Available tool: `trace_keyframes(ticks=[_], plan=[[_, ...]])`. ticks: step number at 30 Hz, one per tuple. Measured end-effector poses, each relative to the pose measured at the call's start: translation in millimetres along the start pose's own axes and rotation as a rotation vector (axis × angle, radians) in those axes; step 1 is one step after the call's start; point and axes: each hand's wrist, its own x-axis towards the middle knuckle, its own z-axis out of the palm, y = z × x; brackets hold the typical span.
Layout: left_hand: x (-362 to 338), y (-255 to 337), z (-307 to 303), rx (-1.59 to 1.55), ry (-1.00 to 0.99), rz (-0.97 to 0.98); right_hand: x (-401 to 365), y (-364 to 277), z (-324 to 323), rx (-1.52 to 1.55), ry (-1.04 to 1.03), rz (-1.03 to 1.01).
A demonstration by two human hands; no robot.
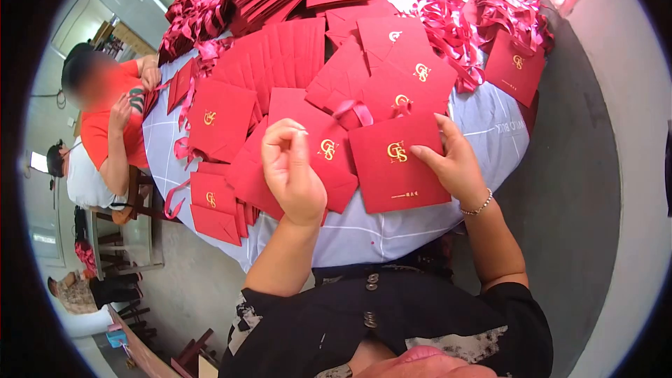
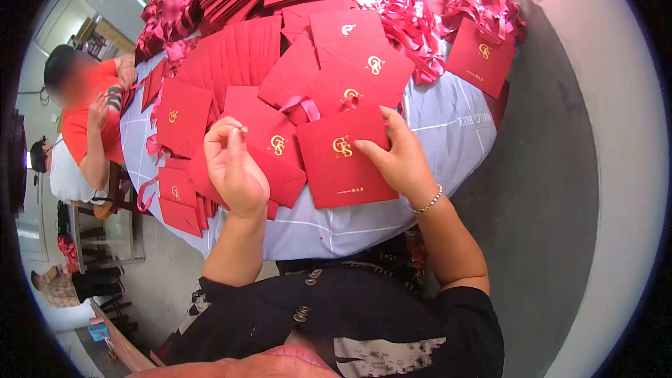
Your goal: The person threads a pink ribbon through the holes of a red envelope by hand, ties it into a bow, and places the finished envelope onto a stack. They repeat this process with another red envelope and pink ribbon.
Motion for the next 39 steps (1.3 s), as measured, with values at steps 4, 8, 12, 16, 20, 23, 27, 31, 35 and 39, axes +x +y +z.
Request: trace_keyframes(ticks=[4, 8, 12, 16, 20, 23, 27, 31, 35, 39], plan=[[-3.4, 7.3, 9.0, 0.47, -0.473, -0.038, -7.9, 3.9, 0.1, 0.17, 0.017, 0.14], [-9.0, -1.8, 16.2, 0.855, -0.699, 0.097, -15.3, 10.1, 0.3, 0.091, -0.072, 0.025], [-1.3, 4.8, 14.0, 0.74, -0.643, 0.015, -21.2, 23.3, 0.4, 0.038, -0.039, -0.053], [1.7, 7.5, 13.0, 0.686, -0.721, 0.071, -24.1, 30.8, -3.3, 0.074, 0.017, -0.097], [1.9, 6.0, 9.7, 0.741, -0.755, 0.035, -6.1, 34.7, -26.1, -0.264, 0.27, -0.221], [2.0, 6.1, 7.2, 0.75, -0.757, -0.034, 4.8, 20.7, -50.0, -0.824, 0.154, -0.321], [1.3, 2.0, 6.7, 0.701, -0.728, -0.1, 16.2, 33.1, -56.1, -1.048, 0.166, -0.375], [2.1, -0.9, 5.5, 0.711, -0.715, -0.112, 7.6, 24.3, -72.3, -0.915, 0.045, -0.355], [0.1, -0.1, 9.6, 0.75, -0.746, -0.126, 8.2, 14.0, -64.1, -0.796, 0.204, -0.282], [-1.4, -4.9, 6.8, 0.72, -0.708, -0.17, 29.5, 27.0, -63.2, -1.01, 0.103, -0.405]])
